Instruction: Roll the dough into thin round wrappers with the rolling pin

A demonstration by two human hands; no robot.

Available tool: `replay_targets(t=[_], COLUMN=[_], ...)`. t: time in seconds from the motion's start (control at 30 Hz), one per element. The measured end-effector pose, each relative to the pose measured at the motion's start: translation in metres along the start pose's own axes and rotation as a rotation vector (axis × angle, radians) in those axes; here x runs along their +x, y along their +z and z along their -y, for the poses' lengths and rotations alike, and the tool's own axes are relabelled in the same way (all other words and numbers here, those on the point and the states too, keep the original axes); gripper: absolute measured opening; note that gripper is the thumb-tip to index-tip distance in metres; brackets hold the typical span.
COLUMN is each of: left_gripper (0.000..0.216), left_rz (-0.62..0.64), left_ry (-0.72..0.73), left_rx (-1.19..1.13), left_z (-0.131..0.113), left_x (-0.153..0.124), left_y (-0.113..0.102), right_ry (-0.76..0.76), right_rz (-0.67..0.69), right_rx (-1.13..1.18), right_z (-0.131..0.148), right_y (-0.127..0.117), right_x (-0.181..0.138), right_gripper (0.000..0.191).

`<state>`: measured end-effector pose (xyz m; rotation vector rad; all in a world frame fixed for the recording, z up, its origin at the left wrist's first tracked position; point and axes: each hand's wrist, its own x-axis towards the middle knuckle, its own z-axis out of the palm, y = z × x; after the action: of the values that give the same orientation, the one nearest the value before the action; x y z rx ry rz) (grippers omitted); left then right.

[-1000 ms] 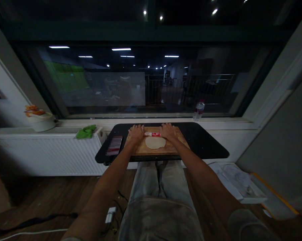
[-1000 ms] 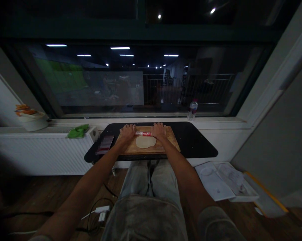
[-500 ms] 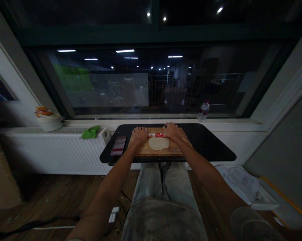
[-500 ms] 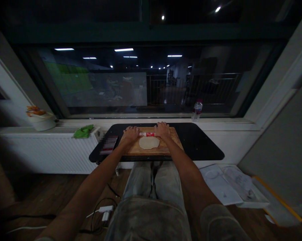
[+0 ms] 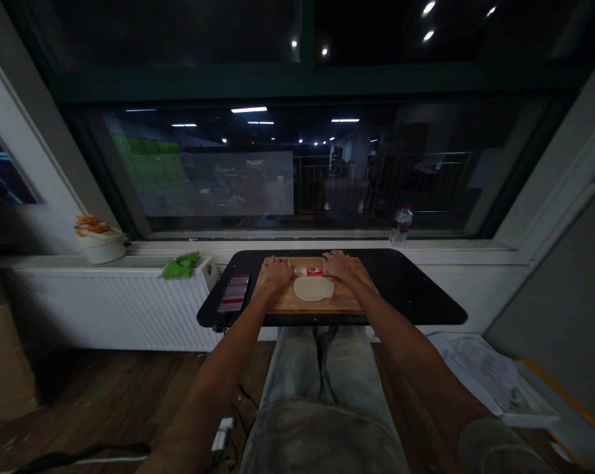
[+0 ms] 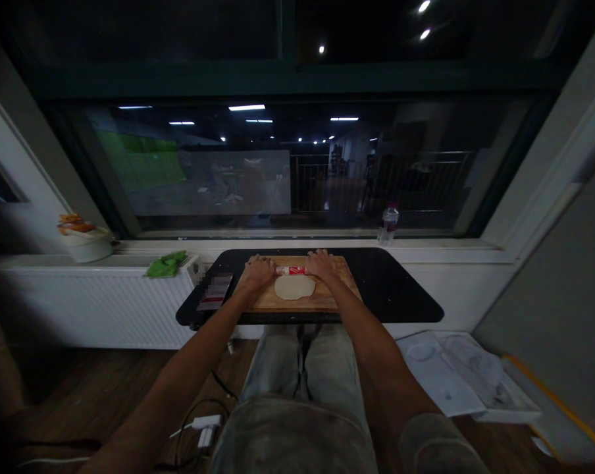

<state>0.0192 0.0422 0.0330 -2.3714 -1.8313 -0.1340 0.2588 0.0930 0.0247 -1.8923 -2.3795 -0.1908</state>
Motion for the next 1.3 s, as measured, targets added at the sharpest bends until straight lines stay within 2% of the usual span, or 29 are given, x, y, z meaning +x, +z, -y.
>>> replay_targets(t=[0.1, 0.17, 0.37, 0.5, 0.63, 0.77, 1.03, 1.3], left_gripper=[0.044, 0.047, 0.055, 0.047, 0.041, 0.042, 0.044, 0.050], left_rz=[-0.026, -0.042, -0.168, -0.206, -0.181, -0.177, -0.135, -0.170], left_ry=[-0.015, 0.028, 0.106, 0.158, 0.171, 0.147, 0.179, 0.095], left_rx=[-0.001, -0.015, -0.087, -0.110, -0.092, -0.100, -0.117, -0.179], left_z=[-0.003, -0.004, 0.000, 0.001, 0.000, 0.001, 0.011, 0.011], left_x=[-0.010, -0.019, -0.051, -0.068, -0.074, -0.067, -0.053, -0.036], left_y=[-0.003, -0.003, 0.009, 0.019, 0.026, 0.028, 0.028, 0.028], right_ry=[-0.061, -0.078, -0.084, -0.036, -0.055, -0.099, -0.012, 0.041], right_rz=[0.023, 0.031, 0.000, -0.066, -0.076, -0.085, -0.057, -0.036], right_rx=[-0.003, -0.002, 0.011, 0.065, 0.067, 0.058, 0.091, 0.033], right_z=[0.004, 0.006, 0.008, 0.011, 0.012, 0.012, 0.014, 0.011], right_y=[-0.002, -0.003, -0.002, -0.004, -0.007, -0.009, -0.001, 0.007], right_x=[-0.009, -0.018, -0.052, -0.076, -0.090, -0.084, -0.048, -0.025], right_gripper=[0.046, 0.046, 0.052, 0.057, 0.060, 0.057, 0.060, 0.057])
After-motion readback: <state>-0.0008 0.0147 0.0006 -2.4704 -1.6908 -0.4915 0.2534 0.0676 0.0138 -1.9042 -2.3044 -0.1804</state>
